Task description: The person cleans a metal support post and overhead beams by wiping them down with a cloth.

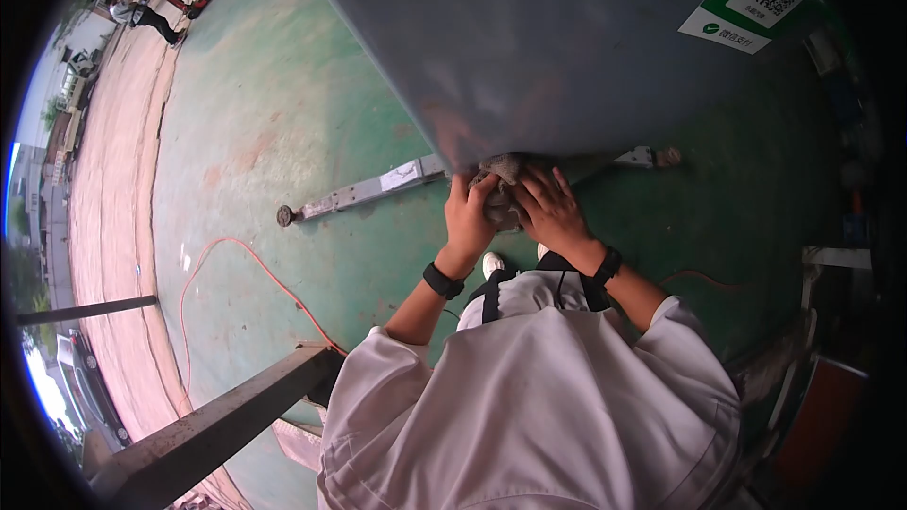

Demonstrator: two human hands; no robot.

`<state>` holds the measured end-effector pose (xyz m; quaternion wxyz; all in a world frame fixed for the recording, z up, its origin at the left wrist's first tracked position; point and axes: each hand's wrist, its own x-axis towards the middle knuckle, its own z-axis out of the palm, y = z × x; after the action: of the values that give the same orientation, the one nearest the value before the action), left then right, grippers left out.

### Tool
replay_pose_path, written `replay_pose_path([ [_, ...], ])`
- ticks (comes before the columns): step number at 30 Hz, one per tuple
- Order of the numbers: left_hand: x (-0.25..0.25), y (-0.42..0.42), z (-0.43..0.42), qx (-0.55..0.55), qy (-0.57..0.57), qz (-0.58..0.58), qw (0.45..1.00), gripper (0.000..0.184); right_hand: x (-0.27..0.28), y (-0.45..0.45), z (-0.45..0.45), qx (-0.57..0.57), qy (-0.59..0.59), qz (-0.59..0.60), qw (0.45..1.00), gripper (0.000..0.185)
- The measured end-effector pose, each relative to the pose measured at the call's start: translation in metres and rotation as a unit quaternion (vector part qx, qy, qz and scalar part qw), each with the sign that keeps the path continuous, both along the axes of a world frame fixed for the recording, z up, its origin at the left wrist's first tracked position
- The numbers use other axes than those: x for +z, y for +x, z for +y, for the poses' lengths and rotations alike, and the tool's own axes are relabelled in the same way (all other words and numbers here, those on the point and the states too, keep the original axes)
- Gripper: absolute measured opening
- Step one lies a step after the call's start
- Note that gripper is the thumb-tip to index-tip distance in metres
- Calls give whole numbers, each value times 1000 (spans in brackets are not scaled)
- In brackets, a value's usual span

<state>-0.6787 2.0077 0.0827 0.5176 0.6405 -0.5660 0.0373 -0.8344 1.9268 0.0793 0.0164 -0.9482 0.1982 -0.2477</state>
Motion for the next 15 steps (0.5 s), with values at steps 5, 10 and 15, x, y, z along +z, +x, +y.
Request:
replay_pose_path([
  [5,64,-16,-16,-19,-106,-10,994,67,59,-10,-14,-35,-64,-50,996,52],
  [10,132,-64,-60,-68,-202,-14,977,80,111,-40,-51,-113,-97,-135,980,46],
  [15,113,-98,-85,-148,-135,-55,978,79,82,-69,-77,-106,88,-219,966,49],
])
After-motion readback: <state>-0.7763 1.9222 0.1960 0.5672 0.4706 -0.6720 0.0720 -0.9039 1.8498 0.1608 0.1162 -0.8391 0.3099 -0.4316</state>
